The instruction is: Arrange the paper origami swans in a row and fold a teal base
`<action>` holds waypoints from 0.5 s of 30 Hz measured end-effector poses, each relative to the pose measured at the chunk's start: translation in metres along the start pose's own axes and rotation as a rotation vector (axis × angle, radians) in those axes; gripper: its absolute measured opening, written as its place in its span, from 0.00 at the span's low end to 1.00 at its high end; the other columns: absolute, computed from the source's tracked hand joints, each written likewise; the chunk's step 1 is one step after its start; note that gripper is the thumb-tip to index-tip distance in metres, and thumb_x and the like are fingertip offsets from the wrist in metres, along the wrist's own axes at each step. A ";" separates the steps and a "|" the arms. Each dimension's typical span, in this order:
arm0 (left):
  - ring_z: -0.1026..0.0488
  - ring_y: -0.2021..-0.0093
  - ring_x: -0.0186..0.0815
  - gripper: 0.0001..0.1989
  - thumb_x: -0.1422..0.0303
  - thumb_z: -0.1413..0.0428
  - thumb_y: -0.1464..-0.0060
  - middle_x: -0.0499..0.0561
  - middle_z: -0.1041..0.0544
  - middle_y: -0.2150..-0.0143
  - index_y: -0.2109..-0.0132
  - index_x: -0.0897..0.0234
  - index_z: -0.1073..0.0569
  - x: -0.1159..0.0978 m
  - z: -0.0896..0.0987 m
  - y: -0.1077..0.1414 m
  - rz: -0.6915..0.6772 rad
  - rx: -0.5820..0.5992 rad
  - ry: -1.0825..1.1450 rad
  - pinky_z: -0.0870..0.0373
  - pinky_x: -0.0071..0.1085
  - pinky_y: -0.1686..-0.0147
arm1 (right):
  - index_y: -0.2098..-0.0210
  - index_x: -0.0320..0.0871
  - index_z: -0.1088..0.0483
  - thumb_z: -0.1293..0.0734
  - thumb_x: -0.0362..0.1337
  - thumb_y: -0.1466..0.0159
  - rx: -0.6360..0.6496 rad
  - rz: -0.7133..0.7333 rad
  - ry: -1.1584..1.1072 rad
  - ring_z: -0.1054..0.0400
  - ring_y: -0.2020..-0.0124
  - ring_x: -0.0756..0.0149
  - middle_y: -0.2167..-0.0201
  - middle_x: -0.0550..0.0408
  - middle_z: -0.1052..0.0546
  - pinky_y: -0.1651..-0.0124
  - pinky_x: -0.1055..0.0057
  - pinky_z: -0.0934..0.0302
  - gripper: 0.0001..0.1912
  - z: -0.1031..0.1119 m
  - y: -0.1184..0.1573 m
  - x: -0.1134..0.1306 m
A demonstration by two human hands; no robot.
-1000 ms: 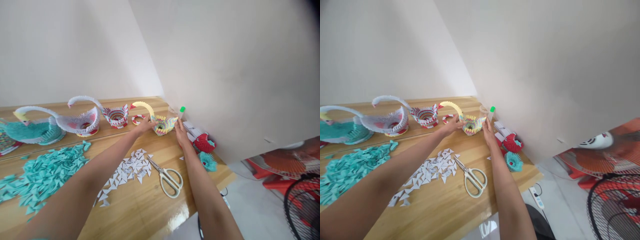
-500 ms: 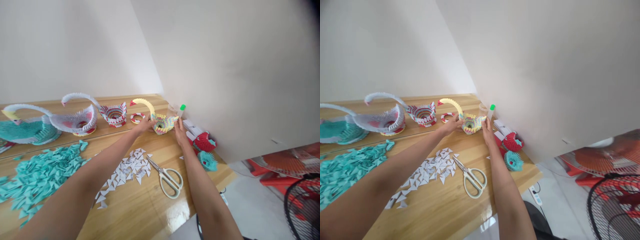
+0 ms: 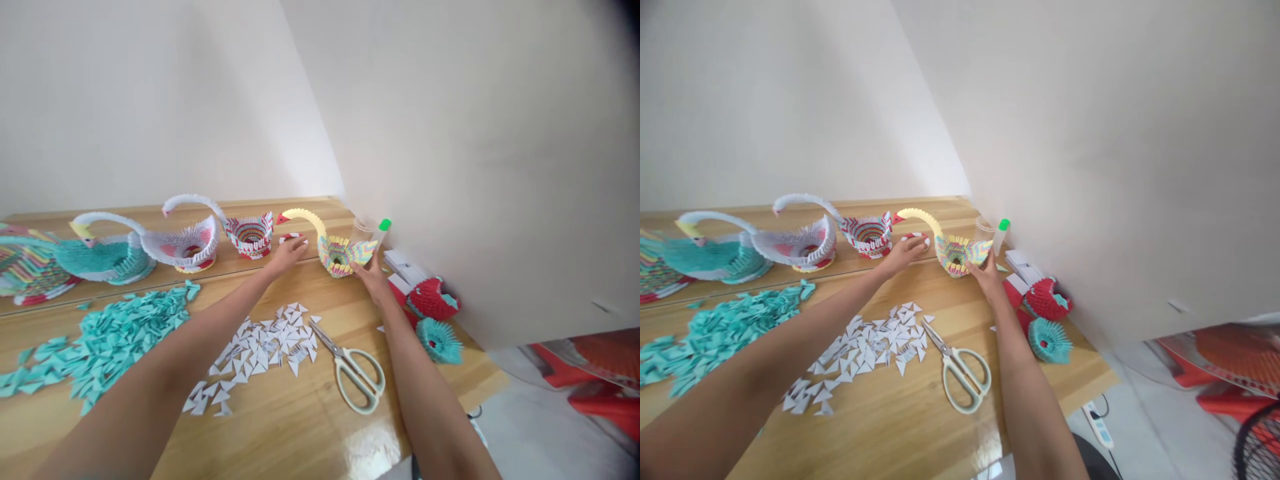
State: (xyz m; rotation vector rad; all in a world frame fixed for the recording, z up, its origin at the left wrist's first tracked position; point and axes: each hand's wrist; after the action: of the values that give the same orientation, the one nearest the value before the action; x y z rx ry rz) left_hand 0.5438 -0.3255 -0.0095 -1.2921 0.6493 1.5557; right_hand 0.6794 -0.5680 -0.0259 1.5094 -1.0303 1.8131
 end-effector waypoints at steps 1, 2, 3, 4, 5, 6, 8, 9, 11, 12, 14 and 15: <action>0.29 0.35 0.53 0.18 0.64 0.46 0.35 0.61 0.22 0.39 0.42 0.64 0.22 0.003 0.005 -0.001 -0.044 -0.041 -0.147 0.36 0.51 0.32 | 0.32 0.53 0.40 0.21 0.53 0.48 -0.008 -0.001 0.020 0.32 0.34 0.49 0.36 0.48 0.26 0.34 0.49 0.33 0.49 0.000 -0.001 0.000; 0.29 0.36 0.53 0.16 0.67 0.47 0.35 0.60 0.21 0.40 0.46 0.64 0.20 0.006 0.009 -0.001 -0.092 -0.059 -0.287 0.37 0.50 0.32 | 0.32 0.53 0.39 0.21 0.53 0.48 -0.017 -0.005 0.036 0.32 0.34 0.49 0.36 0.48 0.26 0.33 0.48 0.34 0.48 0.000 -0.001 0.000; 0.29 0.36 0.52 0.15 0.70 0.48 0.36 0.60 0.21 0.41 0.48 0.64 0.19 0.008 0.012 -0.002 -0.139 -0.059 -0.405 0.37 0.49 0.32 | 0.33 0.52 0.39 0.21 0.53 0.48 -0.024 -0.006 0.051 0.32 0.34 0.49 0.36 0.48 0.26 0.32 0.48 0.36 0.48 0.000 -0.002 0.000; 0.29 0.36 0.51 0.16 0.73 0.49 0.37 0.61 0.21 0.40 0.48 0.64 0.19 0.010 0.014 -0.002 -0.180 -0.052 -0.492 0.38 0.48 0.32 | 0.33 0.52 0.38 0.21 0.54 0.48 -0.026 0.001 0.065 0.32 0.33 0.49 0.36 0.47 0.26 0.31 0.49 0.36 0.47 0.000 -0.002 0.000; 0.30 0.35 0.50 0.17 0.75 0.50 0.38 0.61 0.21 0.40 0.49 0.64 0.19 0.011 0.015 -0.003 -0.209 -0.043 -0.546 0.38 0.47 0.32 | 0.34 0.52 0.38 0.21 0.54 0.47 -0.026 0.011 0.074 0.33 0.33 0.49 0.35 0.48 0.27 0.31 0.49 0.37 0.47 0.000 -0.002 0.000; 0.30 0.36 0.49 0.17 0.76 0.50 0.38 0.62 0.22 0.40 0.49 0.64 0.20 0.011 0.014 -0.004 -0.223 -0.036 -0.570 0.38 0.47 0.32 | 0.33 0.52 0.38 0.22 0.54 0.47 -0.025 0.021 0.078 0.33 0.33 0.48 0.35 0.48 0.27 0.30 0.49 0.37 0.46 0.000 -0.002 0.001; 0.30 0.37 0.48 0.14 0.75 0.48 0.39 0.63 0.21 0.42 0.51 0.64 0.20 0.010 0.012 -0.006 -0.212 -0.024 -0.553 0.39 0.46 0.32 | 0.33 0.52 0.39 0.21 0.54 0.47 -0.025 0.031 0.082 0.33 0.33 0.48 0.35 0.48 0.27 0.29 0.48 0.39 0.47 0.001 -0.002 0.001; 0.30 0.38 0.48 0.11 0.73 0.47 0.39 0.64 0.21 0.44 0.53 0.64 0.20 0.009 0.011 -0.008 -0.196 -0.018 -0.532 0.39 0.46 0.32 | 0.33 0.52 0.40 0.21 0.53 0.48 -0.026 0.027 0.082 0.32 0.34 0.47 0.36 0.48 0.26 0.29 0.47 0.39 0.48 0.001 -0.001 0.001; 0.29 0.39 0.49 0.07 0.71 0.44 0.39 0.65 0.20 0.47 0.57 0.64 0.21 0.006 0.008 -0.010 -0.168 -0.005 -0.507 0.40 0.46 0.33 | 0.33 0.51 0.40 0.20 0.52 0.49 -0.029 0.009 0.080 0.31 0.35 0.45 0.37 0.47 0.25 0.29 0.45 0.39 0.49 0.001 -0.001 0.002; 0.28 0.40 0.50 0.06 0.71 0.44 0.39 0.65 0.20 0.48 0.59 0.64 0.22 0.005 0.007 -0.011 -0.160 -0.001 -0.508 0.40 0.46 0.33 | 0.33 0.51 0.40 0.20 0.52 0.49 -0.029 0.002 0.075 0.31 0.36 0.44 0.38 0.47 0.25 0.30 0.45 0.38 0.49 0.000 -0.001 0.002; 0.28 0.41 0.50 0.06 0.70 0.44 0.39 0.66 0.19 0.50 0.61 0.65 0.22 0.005 0.005 -0.012 -0.155 0.006 -0.526 0.40 0.46 0.33 | 0.33 0.51 0.39 0.20 0.52 0.49 -0.024 0.006 0.058 0.30 0.36 0.44 0.38 0.47 0.25 0.31 0.46 0.36 0.49 -0.001 -0.001 0.004; 0.27 0.41 0.50 0.06 0.70 0.44 0.39 0.66 0.19 0.51 0.61 0.65 0.23 0.005 0.005 -0.012 -0.153 0.009 -0.534 0.40 0.45 0.33 | 0.33 0.51 0.39 0.20 0.52 0.48 -0.022 0.015 0.056 0.30 0.37 0.44 0.38 0.47 0.25 0.32 0.46 0.36 0.48 -0.001 -0.001 0.005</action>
State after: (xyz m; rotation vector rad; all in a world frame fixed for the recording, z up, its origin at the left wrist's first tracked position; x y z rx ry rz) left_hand 0.5524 -0.3151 -0.0108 -0.8386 0.2120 1.6701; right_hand 0.6790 -0.5669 -0.0213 1.4340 -1.0337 1.8374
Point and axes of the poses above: each hand's wrist, its own y-axis away from the middle knuckle, its own z-axis out of the back of the hand, x = y × z
